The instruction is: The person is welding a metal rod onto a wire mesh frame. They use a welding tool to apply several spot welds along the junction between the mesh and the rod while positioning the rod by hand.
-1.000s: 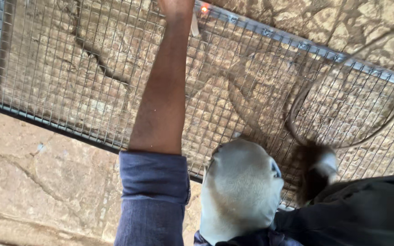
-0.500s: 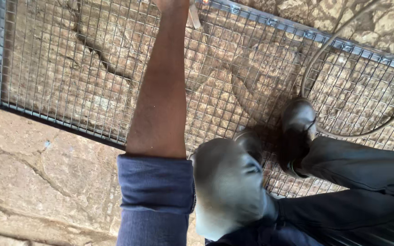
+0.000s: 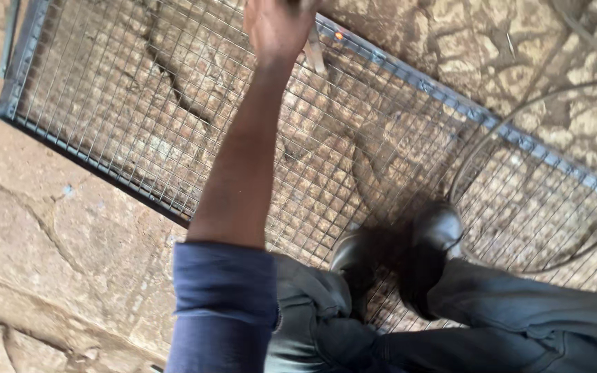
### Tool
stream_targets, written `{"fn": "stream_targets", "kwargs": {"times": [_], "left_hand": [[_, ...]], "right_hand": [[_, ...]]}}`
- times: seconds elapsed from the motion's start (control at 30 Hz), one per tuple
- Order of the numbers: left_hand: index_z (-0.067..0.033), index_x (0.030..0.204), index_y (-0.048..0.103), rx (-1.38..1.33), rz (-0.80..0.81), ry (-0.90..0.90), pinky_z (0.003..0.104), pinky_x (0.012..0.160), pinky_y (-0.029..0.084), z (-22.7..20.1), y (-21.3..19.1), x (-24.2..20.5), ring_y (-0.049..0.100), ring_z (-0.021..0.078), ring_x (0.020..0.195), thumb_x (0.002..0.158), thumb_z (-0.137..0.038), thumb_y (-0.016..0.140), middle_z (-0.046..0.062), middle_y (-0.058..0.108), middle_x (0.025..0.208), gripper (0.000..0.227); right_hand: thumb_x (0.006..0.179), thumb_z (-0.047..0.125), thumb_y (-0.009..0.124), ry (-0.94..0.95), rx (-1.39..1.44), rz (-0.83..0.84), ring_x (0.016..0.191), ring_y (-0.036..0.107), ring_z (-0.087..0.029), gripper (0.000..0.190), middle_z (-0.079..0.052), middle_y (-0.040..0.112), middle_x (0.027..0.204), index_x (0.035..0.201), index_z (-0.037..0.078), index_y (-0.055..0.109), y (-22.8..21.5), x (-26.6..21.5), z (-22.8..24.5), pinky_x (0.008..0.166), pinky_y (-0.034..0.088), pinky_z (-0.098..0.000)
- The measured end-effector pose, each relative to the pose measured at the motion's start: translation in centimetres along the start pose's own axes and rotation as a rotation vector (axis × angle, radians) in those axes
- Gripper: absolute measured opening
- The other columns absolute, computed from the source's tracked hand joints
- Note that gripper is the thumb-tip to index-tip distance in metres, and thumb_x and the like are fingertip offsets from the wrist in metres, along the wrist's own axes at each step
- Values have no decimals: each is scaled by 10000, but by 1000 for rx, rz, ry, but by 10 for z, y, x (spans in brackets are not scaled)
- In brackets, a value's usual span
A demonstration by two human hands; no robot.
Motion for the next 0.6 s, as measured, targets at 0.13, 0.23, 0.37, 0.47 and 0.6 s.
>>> {"fn": "stream_targets", "kwargs": {"times": [0.13, 0.23, 0.37, 0.47, 0.6], "left_hand": [[-97, 965, 722, -280, 436, -313, 377, 758, 624, 2, -17, 16, 779, 181, 770, 863, -375, 865, 63, 778, 879, 328], [-86, 1011, 706, -336, 431, -282, 379, 764, 640, -4, -23, 18, 781, 167, 806, 891, -328, 852, 62, 775, 904, 306], [-75, 1037, 684, -307, 427, -244, 435, 748, 645, -4, -18, 18, 768, 188, 774, 905, -392, 816, 65, 746, 863, 368], [-37, 1078, 632, -292, 351, -195, 476, 720, 638, -3, -18, 16, 751, 221, 764, 894, -464, 808, 89, 704, 858, 496], [-13, 1104, 607, -252, 317, -117, 488, 679, 629, -5, -18, 14, 740, 246, 784, 890, -540, 816, 116, 678, 846, 606]], "right_hand": [[1082, 334, 746, -22, 27, 44, 1058, 666, -364, 469, -246, 656, 1144, 1266, -68, 588, 13, 39, -2, 951, 567, -490], [1084, 331, 742, -10, 51, 92, 1069, 662, -370, 467, -252, 652, 1150, 1262, -73, 588, 22, 43, -11, 960, 561, -495], [1086, 327, 736, 16, 111, 129, 1085, 656, -377, 465, -260, 647, 1158, 1257, -78, 587, 28, 34, -21, 972, 553, -502], [1087, 324, 732, 31, 133, 141, 1097, 652, -383, 463, -266, 643, 1164, 1253, -83, 587, 24, 22, -26, 981, 548, -507], [1085, 337, 755, 27, 170, 145, 1097, 661, -303, 408, -194, 667, 1119, 1232, -28, 648, 27, 18, -26, 964, 538, -466]]}}
Point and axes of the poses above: each hand's wrist, its own x-axis towards the middle knuckle, its own y-axis out of the palm, z = x × y, the point moved 3 cm from there along x, towards the middle knuckle
